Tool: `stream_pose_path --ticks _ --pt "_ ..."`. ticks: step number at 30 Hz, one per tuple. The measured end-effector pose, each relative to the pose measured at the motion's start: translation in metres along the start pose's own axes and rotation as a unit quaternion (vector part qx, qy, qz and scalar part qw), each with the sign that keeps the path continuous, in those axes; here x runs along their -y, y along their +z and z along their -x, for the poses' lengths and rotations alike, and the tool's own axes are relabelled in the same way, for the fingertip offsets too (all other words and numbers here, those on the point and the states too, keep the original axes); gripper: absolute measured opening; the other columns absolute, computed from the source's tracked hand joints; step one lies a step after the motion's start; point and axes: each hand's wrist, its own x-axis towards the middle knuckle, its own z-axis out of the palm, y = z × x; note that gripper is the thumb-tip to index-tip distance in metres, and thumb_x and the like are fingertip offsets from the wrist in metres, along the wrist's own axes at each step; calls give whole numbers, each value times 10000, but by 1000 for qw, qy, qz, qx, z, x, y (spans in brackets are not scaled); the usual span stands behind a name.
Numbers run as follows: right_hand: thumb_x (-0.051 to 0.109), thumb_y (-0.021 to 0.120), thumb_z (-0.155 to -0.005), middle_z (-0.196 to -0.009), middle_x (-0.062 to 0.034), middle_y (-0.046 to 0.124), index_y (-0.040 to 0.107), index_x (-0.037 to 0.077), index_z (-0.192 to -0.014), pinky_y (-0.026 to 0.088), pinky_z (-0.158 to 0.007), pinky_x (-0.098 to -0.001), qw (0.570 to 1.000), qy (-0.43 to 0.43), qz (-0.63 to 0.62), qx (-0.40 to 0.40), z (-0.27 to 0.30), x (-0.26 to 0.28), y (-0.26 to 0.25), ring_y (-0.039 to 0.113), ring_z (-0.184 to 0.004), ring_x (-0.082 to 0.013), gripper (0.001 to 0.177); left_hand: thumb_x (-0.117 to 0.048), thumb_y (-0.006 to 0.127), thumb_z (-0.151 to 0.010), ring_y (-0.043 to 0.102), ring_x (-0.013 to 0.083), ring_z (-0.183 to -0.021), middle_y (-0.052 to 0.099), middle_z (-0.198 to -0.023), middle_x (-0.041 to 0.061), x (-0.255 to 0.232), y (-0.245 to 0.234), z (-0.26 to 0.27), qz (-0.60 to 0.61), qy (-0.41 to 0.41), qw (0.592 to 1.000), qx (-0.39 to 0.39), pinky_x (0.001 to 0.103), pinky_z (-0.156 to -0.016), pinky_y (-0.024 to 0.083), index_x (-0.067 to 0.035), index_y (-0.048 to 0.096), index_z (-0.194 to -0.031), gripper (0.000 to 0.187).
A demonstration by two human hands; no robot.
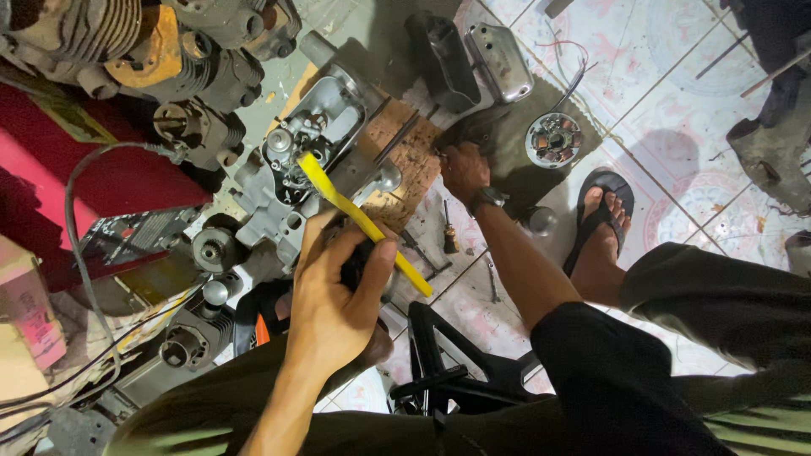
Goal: The person cleans a small engine part using a yellow brush and a screwdriver. They scrub the surface and crevices of the part while seated in a workshop.
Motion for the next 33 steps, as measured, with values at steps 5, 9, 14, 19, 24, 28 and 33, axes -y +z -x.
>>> stream_pose_path --ticks 5,9,14,19,24,28,33 --pt "281 646 -924 -1075 -176 644 628 95 -1112 495 -777 -629 995 95 2 -36 -8 9 12 596 -1055 -444 265 -317 609 -1001 639 296 -1278 581 -1228 133 2 0 -4 10 7 1000 -4 414 -1107 470 -124 751 -1070 249" --pt "285 741 -890 -1010 -177 705 640 73 -931 488 -785 -575 992 88 18 -87 -7 6 25 644 -952 -458 238 -346 598 -1012 635 307 -1277 579 -1245 138 5 1 -4 18 2 1000 0 414 -1120 460 -118 737 -1091 279" --pt "182 630 -905 -971 -177 682 706 75 -954 523 -776 -552 997 72 25 -11 -9 9 9 648 -926 -422 140 -298 619 -1001 643 305 -1268 581 -1243 136 5 1 -5 10 2 1000 0 414 -1105 468 -125 735 -1076 222" --pt "419 583 -1010 -865 -159 619 603 71 -919 412 -569 -543 977 127 -159 -56 -7 -15 18 589 -732 -370 360 -332 605 -1004 633 298 -1290 591 -1240 127 3 0 -5 7 -3 1000 1 415 -1118 464 -133 742 -1079 253" --pt "390 660 -927 -1139 -221 655 685 197 -1238 473 -913 -593 931 326 -131 -99 -26 -70 16 584 -1105 -480 366 -299 634 -993 646 292 -1273 574 -1249 118 2 1 -7 25 -12 1000 12 425 -1116 483 -106 760 -1053 238" --pt "542 597 -982 -888 -209 601 593 21 -1099 493 -749 -581 957 154 125 -211 -8 -159 78 617 -819 -459 534 -307 622 -998 634 285 -1289 582 -1261 124 1 2 -5 28 -9 999 21 410 -1131 463 -103 768 -1058 257" --pt "53 706 -803 -1107 -241 700 660 93 -1265 561 -667 -529 995 83 43 -48 37 -47 -92 695 -900 -479 466 -402 595 -992 629 272 -1255 565 -1266 116 3 4 -1 6 -17 999 38 416 -1112 446 -123 763 -1060 333"
